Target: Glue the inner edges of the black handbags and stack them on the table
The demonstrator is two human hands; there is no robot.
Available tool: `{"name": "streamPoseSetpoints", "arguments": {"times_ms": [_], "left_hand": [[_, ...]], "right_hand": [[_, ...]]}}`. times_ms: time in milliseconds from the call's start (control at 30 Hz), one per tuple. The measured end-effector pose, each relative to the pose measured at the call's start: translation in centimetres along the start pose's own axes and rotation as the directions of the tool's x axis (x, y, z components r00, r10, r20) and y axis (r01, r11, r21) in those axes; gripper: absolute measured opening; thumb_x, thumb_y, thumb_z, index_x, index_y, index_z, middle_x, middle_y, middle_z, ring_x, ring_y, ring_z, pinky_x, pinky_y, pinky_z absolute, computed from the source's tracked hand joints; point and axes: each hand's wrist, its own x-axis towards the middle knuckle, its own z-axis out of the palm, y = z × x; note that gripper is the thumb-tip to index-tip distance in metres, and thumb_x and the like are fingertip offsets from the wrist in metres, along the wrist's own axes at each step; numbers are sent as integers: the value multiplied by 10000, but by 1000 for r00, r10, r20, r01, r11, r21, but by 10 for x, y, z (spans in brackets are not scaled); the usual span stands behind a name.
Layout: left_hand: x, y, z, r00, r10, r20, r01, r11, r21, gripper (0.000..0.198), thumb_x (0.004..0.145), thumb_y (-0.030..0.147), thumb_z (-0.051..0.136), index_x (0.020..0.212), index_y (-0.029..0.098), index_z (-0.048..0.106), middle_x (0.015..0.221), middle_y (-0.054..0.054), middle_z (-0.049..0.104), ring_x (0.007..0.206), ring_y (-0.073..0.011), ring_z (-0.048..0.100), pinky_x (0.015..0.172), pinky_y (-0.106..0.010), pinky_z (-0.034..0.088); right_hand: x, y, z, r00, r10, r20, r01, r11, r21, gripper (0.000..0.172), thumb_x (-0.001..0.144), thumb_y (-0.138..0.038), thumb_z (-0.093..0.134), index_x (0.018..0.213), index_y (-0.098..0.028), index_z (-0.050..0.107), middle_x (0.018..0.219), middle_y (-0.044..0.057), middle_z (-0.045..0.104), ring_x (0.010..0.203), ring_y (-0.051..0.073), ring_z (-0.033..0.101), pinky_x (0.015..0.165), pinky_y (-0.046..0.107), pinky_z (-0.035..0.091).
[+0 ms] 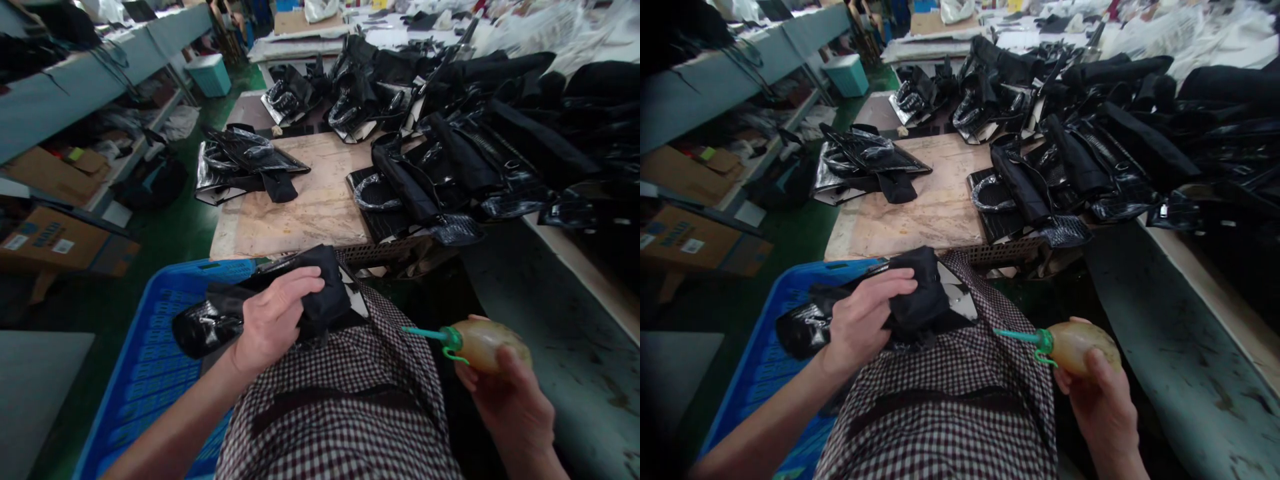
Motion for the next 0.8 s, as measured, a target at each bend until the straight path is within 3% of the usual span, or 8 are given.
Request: {"name": "streamPoseSetpoints", "arguments": {"times_ms": [167, 367, 567, 800], "left_hand": [[-31, 16, -1, 992, -34, 123, 32, 999, 18, 566, 658, -116, 366, 1074, 148, 644, 1088, -49, 694, 1104, -121, 617, 968, -202, 510], [-73, 29, -3, 931, -348, 108, 357, 930, -85, 434, 709, -80, 421, 941, 186, 673, 987, -26, 678, 988, -126, 633, 891, -217, 529], [-85, 29, -9, 849, -528, -13, 521, 841, -149, 269, 749, -22, 564, 799, 206, 697, 881, -6, 680, 884, -125, 660, 789, -182, 548], [-88, 28, -9, 829, -559, -3, 548, 815, -190, 254, 743, -12, 580, 776, 204, 709, 840, -12, 691, 851, -140, 678, 760, -201, 560]], "right_hand": [[-3, 13, -9, 999, 4, -34, -5, 999, -33, 507, 762, -403, 707, 1211, -185, 619, 937, 75, 620, 582, 146, 523, 380, 220, 438], [-6, 34, -25, 998, 39, 49, -24, 963, -268, 544, 760, -412, 717, 1255, -238, 576, 937, 66, 622, 632, 194, 574, 413, 246, 468], [7, 43, -23, 975, -48, 217, 175, 770, -613, 570, 722, -439, 785, 1227, -261, 590, 1101, 57, 636, 899, 238, 637, 719, 257, 557], [17, 48, 5, 914, -103, 393, 345, 709, -615, 574, 744, -425, 788, 1245, -284, 544, 1126, 39, 619, 934, 222, 634, 783, 261, 553]]}}
